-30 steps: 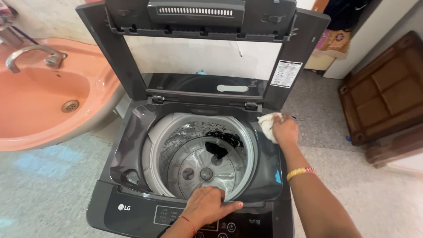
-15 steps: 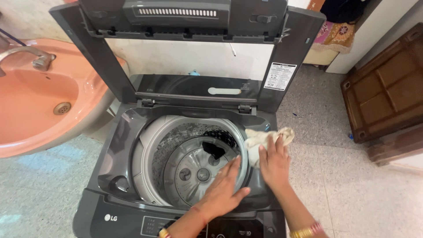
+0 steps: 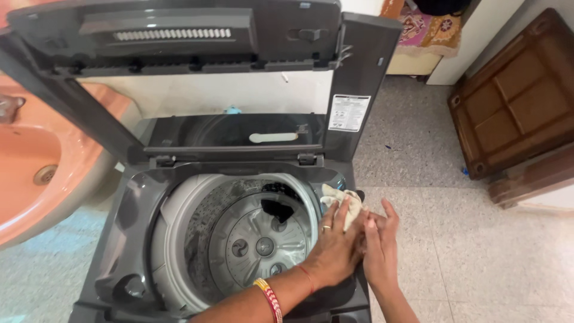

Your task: The person wipes the interior and exterior surfaces of a top-loading washing machine using a white cloth. They clean the lid, control panel, and drum area repeatedly.

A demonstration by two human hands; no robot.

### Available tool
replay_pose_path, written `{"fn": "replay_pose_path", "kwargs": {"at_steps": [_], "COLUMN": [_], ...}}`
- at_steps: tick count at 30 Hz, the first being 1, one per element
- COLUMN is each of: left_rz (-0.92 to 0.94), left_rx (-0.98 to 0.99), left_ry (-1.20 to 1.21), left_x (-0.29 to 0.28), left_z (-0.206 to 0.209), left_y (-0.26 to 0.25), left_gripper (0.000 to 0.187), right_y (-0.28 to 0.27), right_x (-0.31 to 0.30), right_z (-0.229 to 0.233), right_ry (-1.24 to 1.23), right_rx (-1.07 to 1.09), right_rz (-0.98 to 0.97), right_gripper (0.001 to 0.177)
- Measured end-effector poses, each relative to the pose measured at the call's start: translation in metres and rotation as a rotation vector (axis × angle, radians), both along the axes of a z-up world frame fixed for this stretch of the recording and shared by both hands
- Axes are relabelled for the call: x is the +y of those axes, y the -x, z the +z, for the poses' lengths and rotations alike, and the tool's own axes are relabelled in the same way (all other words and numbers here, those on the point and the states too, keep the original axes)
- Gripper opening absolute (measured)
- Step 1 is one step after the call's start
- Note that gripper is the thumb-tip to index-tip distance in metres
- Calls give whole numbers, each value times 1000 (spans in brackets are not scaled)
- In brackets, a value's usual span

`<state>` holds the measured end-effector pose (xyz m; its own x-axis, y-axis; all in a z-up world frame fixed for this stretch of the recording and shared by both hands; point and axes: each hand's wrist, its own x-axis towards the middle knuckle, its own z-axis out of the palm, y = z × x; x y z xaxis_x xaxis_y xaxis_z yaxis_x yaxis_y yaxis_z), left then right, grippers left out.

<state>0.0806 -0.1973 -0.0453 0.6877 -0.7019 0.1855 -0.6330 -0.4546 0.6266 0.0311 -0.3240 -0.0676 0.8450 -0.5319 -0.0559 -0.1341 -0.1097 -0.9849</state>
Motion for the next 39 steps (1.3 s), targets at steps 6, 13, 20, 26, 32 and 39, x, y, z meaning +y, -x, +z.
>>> {"fn": "replay_pose_path", "kwargs": {"at_steps": [6,13,20,26,32,39], "left_rz": [44,258,-94,-95,-35,27], "left_rx": [187,11,79,127,-177,58], "left_ry": [241,333,208,142,54,90], "left_x": [14,34,27,19,-2,6], "left_z": [8,19,12,-3,-19,-18], "left_y": [-35,-11,-5,-32,-87,-51], "left_gripper": [84,85,70,58,57,63], "right_y": [-35,-52,-18,3,-10,-9], "right_x": [9,13,27,39,22,19], "right_z": [8,12,17,-8,-18,-23], "right_ry": [72,-641,381,232,156,-166], "right_rx": [-66,21,-4,-26,100,8], "right_rz": [107,169,-120,-238,-235,-296], "right_gripper": [73,66,56,50,53,58]}}
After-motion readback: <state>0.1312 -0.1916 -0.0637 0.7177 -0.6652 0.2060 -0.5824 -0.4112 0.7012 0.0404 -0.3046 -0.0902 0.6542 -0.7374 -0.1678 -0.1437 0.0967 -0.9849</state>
